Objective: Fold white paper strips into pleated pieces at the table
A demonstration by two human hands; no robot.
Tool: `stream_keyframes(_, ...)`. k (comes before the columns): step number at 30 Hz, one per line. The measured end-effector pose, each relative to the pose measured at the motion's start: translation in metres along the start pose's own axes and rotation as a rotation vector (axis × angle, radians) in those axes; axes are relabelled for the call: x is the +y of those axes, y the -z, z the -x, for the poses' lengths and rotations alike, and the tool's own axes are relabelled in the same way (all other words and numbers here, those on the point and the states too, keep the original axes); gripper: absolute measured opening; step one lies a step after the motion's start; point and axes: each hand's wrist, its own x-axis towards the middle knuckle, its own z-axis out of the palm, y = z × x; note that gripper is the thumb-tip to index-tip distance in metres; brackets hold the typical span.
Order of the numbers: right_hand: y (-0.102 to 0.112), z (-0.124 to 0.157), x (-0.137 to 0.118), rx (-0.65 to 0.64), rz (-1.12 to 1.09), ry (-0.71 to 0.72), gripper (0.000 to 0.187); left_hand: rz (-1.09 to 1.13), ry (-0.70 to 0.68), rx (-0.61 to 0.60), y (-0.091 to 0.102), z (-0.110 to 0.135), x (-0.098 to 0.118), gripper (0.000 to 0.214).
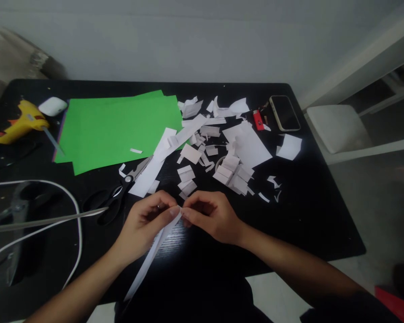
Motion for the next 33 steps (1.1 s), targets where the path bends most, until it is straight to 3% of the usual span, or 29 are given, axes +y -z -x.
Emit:
stream_keyframes(8,-0.0002,-0.0004,-0.0013,-0.005,0.030,-0.043,0.016,0.007,-0.009,-0.019,-0.0004,-0.0009,-0.0007,0.017)
stream_keyframes(16,0.0051,-0.0048,-0.0041,0.092,0.040,0.021,0.014,-0.036,0.089,-0.041,0.0021,-0.0029,-0.0021,0.020)
stream_keyframes(22,0.0058,-0.0065,-0.0044,0.111,0.023,0.027,0.014,-0.022,0.072,-0.031,0.0010,-0.0045,-0.0024,0.020)
stream_keyframes(27,0.0059,-0.0080,-0.0046,0.066,-0.030,0.006,0.018,-0.018,0.064,0.025,0.0003,-0.0054,-0.0038,0.020)
stream_keyframes(33,0.0060,-0.0064,-0.0046,0.020,-0.025,-0.010,0.021,0.017,0.060,0.003,-0.0013,-0.0039,-0.0037,0.019)
